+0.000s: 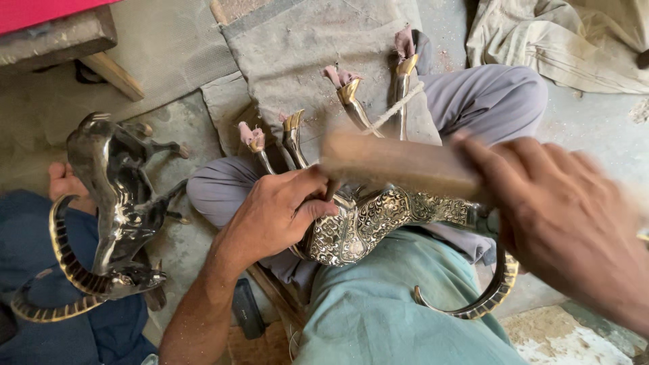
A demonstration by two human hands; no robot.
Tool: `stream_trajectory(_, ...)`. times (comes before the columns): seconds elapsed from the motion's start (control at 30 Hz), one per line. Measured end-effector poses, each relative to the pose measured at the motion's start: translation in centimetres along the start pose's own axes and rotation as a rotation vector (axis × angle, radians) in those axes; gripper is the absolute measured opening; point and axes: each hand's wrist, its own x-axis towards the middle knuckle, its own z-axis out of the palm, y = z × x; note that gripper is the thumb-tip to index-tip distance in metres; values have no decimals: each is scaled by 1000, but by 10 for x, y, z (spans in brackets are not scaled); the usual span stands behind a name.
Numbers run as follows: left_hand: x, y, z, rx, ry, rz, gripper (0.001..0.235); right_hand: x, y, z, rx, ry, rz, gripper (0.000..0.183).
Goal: The person hammers a metal animal sculpture with a wooden mallet and a small metal punch. They reposition the sculpture on a cushioned block to access different areas and continue striking the surface to refine the decorative patterns.
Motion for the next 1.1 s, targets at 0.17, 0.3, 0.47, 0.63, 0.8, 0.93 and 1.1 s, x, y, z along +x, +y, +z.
stream_trajectory(0.17,2,-1,0,8,7,16,31,-6,-5,-9,223,85,51,78)
stream_trajectory(0.3,2,-2,0,-83,-2,0,34,-13,-10,-11,488,178,126,82)
stream_trajectory(0.47,4,-4,0,-26,-25,29,34,-13,-19,-15,325,199,114,70)
stream_trajectory(0.63,8,-4,3,-62,-54,-2,35,-1,-23,-37,238,192,33,70)
stream_trajectory(0.8,14,-3,2,-49,-8,61,37,4,-40,-37,1200,470,306,62)
stream_trajectory(0.93,7,-1,2,16,29,59,34,-10,-22,-20,234,189,110,58)
stream_trajectory(1.1,-17,-3,4,-192,210,-136,27,-10,-5,-11,456,324,100,54)
